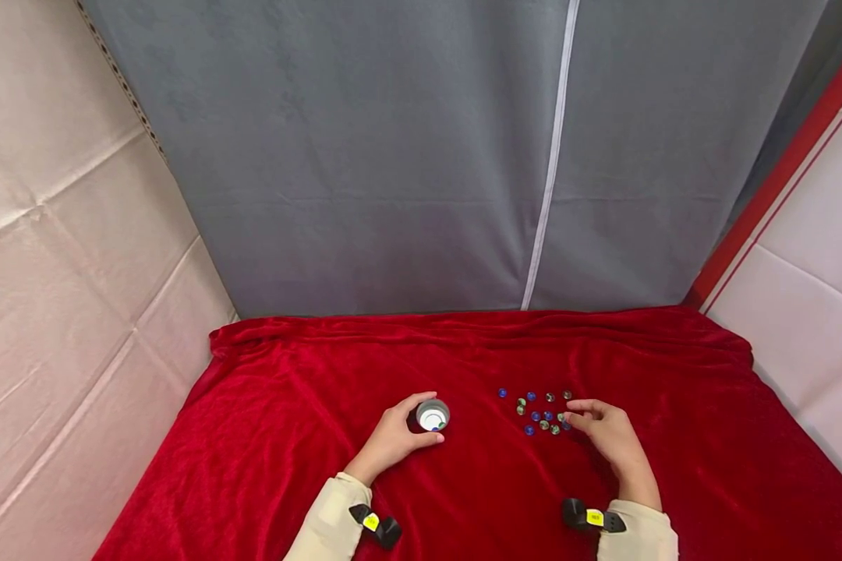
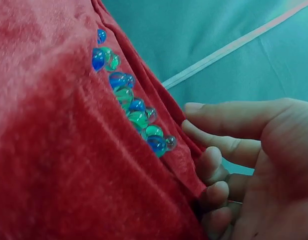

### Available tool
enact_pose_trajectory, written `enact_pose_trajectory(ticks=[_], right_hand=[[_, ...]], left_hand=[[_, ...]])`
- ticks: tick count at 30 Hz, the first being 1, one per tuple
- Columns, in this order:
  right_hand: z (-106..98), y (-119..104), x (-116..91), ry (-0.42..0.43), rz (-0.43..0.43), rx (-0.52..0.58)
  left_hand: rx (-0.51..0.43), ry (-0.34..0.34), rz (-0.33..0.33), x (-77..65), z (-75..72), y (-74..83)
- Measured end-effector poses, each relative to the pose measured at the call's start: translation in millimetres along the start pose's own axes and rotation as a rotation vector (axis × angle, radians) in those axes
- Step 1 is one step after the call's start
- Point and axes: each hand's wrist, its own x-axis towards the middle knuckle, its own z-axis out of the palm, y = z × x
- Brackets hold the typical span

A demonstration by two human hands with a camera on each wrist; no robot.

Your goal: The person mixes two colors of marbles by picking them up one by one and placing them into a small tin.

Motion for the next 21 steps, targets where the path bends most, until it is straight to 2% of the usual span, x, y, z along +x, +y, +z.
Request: enact_pose_trajectory(ticks=[6, 21], right_hand=[[1.2, 5.1, 2.1, -0.041, 0.017, -0.038], [-0.2, 6.8, 0.9, -0.052, 0.004, -0.077]], left_hand=[[-0.002, 0.002, -0.003, -0.4, -0.3, 0.2], [-0.006, 0.001, -0.002, -0.8, -1.2, 0.1]])
